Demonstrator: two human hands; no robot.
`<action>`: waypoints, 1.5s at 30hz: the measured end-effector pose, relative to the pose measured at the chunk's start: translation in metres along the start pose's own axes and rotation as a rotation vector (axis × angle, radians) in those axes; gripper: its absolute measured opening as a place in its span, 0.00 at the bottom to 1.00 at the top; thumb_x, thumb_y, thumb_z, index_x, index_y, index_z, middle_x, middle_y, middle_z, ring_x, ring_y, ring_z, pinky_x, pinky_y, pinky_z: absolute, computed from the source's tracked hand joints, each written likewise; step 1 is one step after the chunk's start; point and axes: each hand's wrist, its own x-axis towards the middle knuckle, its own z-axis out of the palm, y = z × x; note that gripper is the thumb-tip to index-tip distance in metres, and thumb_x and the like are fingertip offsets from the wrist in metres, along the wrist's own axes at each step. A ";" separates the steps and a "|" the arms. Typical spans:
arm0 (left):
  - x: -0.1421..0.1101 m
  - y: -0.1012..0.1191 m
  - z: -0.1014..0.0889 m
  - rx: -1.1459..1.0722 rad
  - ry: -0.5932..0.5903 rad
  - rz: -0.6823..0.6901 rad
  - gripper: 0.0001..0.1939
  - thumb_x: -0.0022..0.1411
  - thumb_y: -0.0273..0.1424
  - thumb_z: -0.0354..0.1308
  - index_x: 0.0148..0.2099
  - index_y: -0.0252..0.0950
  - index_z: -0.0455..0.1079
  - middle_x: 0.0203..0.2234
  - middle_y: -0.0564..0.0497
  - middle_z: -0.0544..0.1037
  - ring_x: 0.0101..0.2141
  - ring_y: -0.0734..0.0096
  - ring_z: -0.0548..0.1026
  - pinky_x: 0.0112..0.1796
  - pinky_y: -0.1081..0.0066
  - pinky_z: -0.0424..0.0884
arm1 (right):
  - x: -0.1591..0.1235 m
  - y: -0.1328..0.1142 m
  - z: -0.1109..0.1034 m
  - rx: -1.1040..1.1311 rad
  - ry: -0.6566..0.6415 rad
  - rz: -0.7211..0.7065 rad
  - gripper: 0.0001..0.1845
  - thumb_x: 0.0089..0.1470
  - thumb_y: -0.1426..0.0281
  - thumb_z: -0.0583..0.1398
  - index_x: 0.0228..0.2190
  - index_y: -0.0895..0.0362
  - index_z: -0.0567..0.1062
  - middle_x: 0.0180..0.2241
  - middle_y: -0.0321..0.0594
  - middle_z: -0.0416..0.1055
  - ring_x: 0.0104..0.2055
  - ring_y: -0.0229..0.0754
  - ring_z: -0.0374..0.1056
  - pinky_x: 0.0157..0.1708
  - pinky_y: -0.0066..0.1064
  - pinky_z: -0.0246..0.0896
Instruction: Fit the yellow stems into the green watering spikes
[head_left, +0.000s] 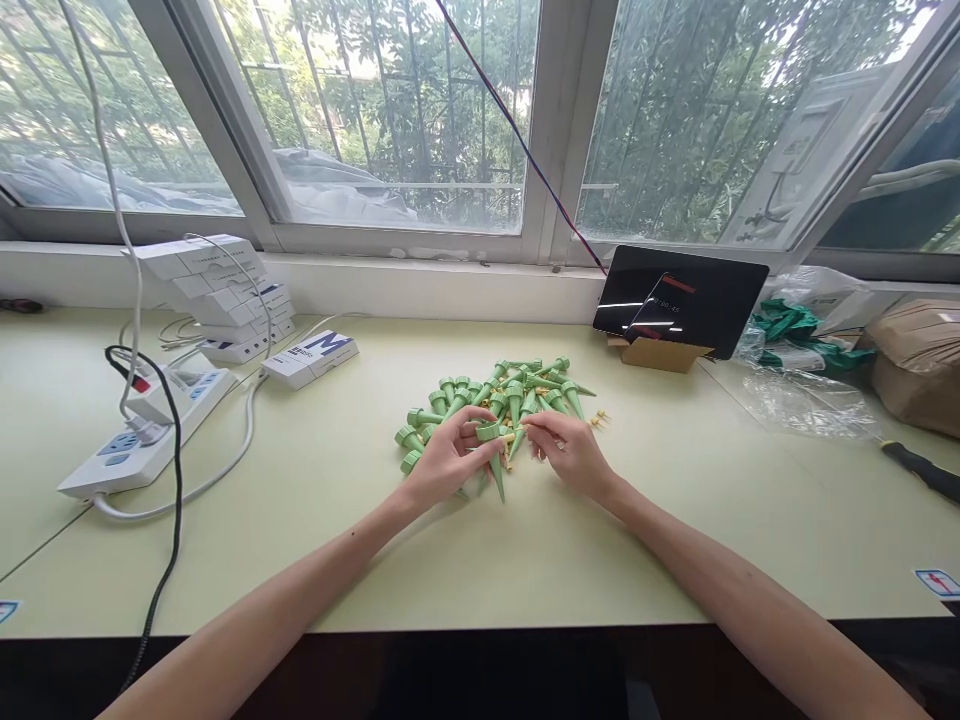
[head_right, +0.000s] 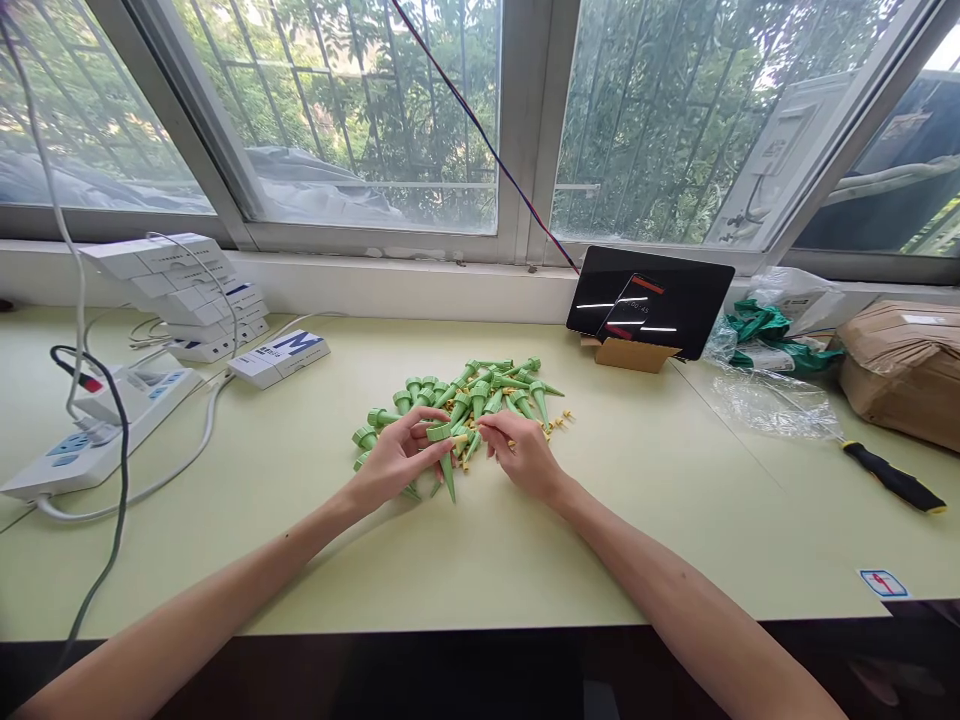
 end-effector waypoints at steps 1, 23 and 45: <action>0.000 0.001 0.000 0.003 0.004 0.000 0.21 0.59 0.40 0.63 0.49 0.36 0.63 0.26 0.53 0.74 0.31 0.63 0.79 0.27 0.68 0.77 | 0.000 -0.001 0.000 -0.011 0.004 -0.010 0.13 0.64 0.64 0.54 0.39 0.56 0.76 0.27 0.39 0.70 0.25 0.38 0.65 0.26 0.31 0.64; -0.002 0.007 0.001 0.112 0.070 -0.032 0.20 0.62 0.43 0.58 0.50 0.35 0.64 0.26 0.52 0.73 0.18 0.78 0.67 0.18 0.77 0.65 | -0.002 -0.010 -0.001 -0.051 0.012 -0.120 0.10 0.64 0.66 0.54 0.39 0.55 0.75 0.27 0.40 0.69 0.29 0.41 0.65 0.29 0.33 0.64; -0.001 0.002 0.003 0.030 0.028 -0.034 0.20 0.62 0.44 0.58 0.50 0.37 0.63 0.25 0.55 0.68 0.18 0.81 0.63 0.17 0.79 0.59 | -0.003 -0.009 0.001 0.013 -0.012 -0.103 0.09 0.63 0.66 0.55 0.40 0.55 0.74 0.27 0.39 0.70 0.27 0.39 0.66 0.26 0.31 0.66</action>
